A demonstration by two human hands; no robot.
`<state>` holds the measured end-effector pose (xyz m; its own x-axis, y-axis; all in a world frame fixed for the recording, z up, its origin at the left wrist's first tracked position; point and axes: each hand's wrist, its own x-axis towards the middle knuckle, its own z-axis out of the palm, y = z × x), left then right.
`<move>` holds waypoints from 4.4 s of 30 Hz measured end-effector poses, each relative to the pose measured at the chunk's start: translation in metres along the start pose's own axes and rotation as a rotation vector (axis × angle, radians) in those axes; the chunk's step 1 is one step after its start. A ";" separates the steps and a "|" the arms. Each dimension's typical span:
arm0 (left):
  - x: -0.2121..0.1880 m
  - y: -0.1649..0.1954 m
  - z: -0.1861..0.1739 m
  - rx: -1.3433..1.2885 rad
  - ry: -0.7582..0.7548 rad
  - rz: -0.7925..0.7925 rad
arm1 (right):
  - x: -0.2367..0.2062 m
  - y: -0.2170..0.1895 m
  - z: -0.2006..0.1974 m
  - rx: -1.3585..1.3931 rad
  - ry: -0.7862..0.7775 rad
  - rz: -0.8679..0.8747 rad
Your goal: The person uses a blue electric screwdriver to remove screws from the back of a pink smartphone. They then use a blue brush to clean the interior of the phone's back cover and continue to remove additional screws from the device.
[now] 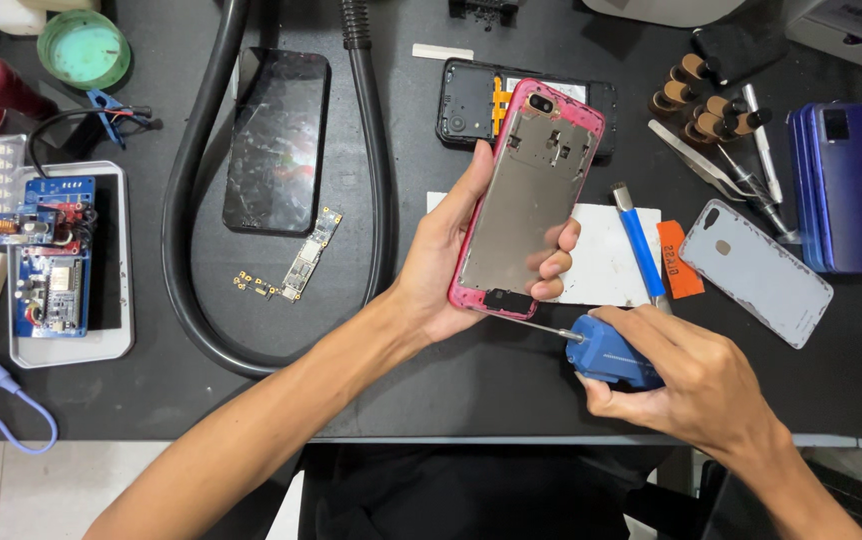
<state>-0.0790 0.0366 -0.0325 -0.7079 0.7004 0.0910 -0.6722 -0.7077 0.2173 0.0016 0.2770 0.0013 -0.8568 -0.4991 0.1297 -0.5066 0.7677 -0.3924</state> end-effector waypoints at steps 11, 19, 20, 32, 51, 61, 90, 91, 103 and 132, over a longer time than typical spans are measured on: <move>-0.001 0.000 0.000 0.006 -0.017 0.015 | -0.003 0.002 -0.004 -0.004 0.014 0.016; -0.002 -0.003 0.000 0.049 0.012 0.006 | 0.002 -0.004 -0.002 -0.003 0.006 0.059; -0.002 -0.002 0.001 0.046 0.020 0.000 | 0.003 -0.006 -0.001 0.017 0.007 0.052; -0.003 -0.003 0.001 0.150 0.075 0.012 | 0.010 -0.003 -0.012 -0.036 0.091 0.099; -0.001 -0.007 0.000 0.202 0.130 0.005 | 0.009 -0.001 -0.012 -0.054 0.072 0.070; -0.001 -0.009 0.003 0.262 0.185 0.101 | 0.009 -0.003 -0.016 -0.067 0.061 0.083; 0.001 -0.010 -0.001 0.184 0.074 -0.008 | 0.003 0.003 -0.008 -0.006 0.068 0.086; 0.002 -0.010 -0.001 0.187 0.071 -0.008 | 0.001 0.004 -0.009 0.004 0.078 0.085; 0.023 -0.046 0.020 0.618 0.244 -0.192 | -0.025 0.056 0.006 1.525 -0.006 0.484; 0.036 -0.004 0.108 1.571 0.141 -0.210 | -0.056 0.074 -0.026 1.472 -0.489 0.390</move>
<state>-0.0783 0.0744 0.0747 -0.7090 0.6919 -0.1362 0.0630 0.2545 0.9650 0.0093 0.3723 -0.0117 -0.6473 -0.6710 -0.3615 0.5037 -0.0205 -0.8637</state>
